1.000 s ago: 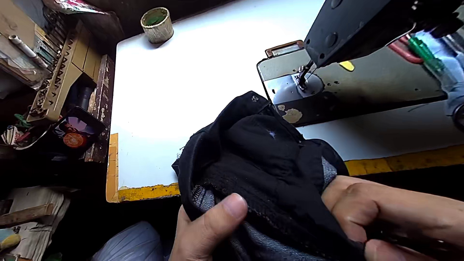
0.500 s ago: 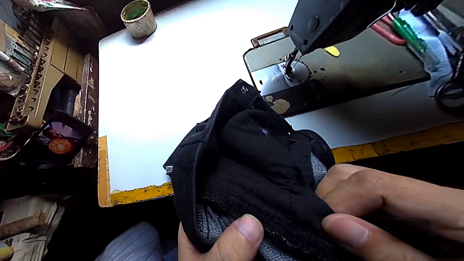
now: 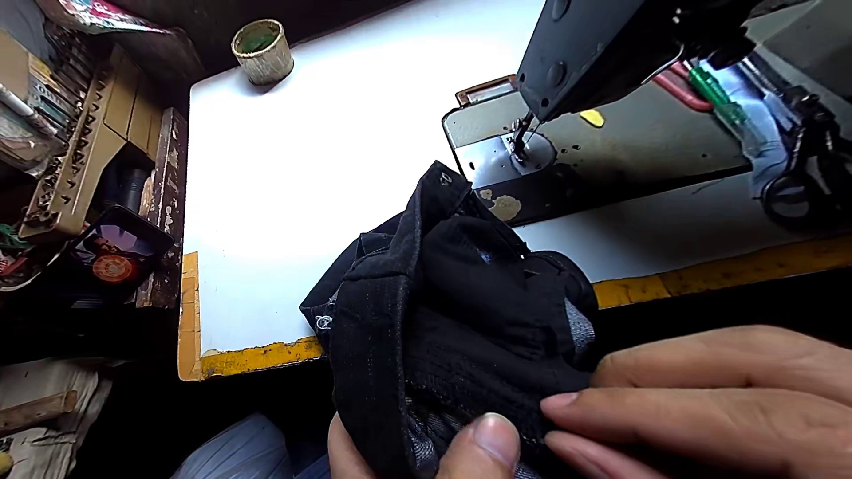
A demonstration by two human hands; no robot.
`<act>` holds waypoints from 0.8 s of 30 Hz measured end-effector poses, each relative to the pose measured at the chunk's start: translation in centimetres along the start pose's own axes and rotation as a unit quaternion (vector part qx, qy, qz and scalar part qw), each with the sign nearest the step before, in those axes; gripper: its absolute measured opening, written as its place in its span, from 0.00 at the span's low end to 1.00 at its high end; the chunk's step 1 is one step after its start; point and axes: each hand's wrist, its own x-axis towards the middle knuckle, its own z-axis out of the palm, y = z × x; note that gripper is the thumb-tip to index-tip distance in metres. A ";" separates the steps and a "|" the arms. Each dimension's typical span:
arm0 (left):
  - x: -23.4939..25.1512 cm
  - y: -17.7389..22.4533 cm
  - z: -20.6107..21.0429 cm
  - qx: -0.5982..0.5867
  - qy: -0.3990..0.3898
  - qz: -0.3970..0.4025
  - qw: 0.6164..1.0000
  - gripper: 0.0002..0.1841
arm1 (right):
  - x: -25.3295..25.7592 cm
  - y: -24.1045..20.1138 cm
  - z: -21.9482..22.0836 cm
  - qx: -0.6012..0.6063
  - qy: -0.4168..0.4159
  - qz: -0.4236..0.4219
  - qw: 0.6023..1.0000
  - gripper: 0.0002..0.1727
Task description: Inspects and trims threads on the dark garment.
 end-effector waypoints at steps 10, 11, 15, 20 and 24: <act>0.0 -0.5 -1.2 0.073 -0.033 0.048 0.996 0.17 | 0.3 1.1 -0.1 0.095 -0.083 0.036 0.991 0.09; 0.1 -0.3 -1.1 0.075 -0.034 0.047 0.996 0.17 | 0.5 1.4 -0.2 0.108 -0.093 0.035 0.989 0.09; 0.3 0.0 -1.0 0.104 -0.043 0.050 0.992 0.18 | 1.4 2.3 -0.8 0.135 -0.068 0.028 0.988 0.06; 0.5 0.0 -0.7 0.087 -0.034 0.039 0.995 0.19 | 2.4 1.9 -2.2 0.138 -0.043 0.066 0.987 0.05; 0.5 -0.1 -0.8 0.084 -0.038 0.041 0.995 0.18 | 2.3 2.1 -2.1 0.130 -0.041 0.028 0.990 0.06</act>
